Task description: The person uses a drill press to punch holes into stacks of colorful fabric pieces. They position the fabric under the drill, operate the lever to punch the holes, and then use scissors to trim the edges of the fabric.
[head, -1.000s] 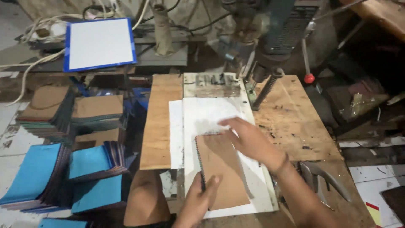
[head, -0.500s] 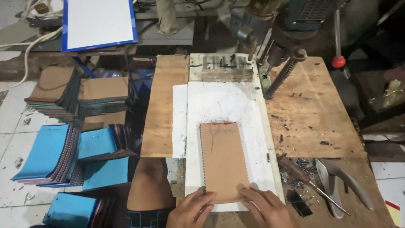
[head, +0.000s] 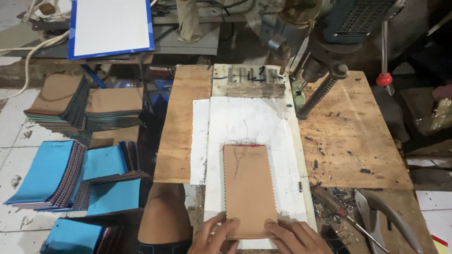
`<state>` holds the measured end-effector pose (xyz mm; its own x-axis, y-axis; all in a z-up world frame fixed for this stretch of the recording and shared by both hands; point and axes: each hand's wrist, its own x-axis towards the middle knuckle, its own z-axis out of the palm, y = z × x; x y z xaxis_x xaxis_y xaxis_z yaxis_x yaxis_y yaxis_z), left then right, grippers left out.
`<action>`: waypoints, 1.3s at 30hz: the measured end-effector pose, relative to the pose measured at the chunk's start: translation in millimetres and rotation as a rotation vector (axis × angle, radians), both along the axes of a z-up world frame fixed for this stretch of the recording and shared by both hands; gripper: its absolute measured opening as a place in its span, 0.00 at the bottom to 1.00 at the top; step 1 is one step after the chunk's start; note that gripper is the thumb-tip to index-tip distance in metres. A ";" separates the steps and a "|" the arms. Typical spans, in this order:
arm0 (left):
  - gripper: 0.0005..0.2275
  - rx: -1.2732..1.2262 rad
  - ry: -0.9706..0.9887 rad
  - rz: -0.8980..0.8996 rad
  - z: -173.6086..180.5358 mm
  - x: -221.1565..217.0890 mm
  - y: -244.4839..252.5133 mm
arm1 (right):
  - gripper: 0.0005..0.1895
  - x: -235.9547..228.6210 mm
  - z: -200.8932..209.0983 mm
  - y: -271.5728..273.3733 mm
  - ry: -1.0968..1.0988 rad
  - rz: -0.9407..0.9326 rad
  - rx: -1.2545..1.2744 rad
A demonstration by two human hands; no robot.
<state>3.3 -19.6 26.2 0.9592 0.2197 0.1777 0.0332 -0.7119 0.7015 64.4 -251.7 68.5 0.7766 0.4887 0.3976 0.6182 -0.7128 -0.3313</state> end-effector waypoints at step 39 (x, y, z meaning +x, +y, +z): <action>0.14 0.014 -0.280 -0.354 46.1 133.6 74.7 | 0.49 110.1 -11.8 -210.2 0.219 -0.658 -0.618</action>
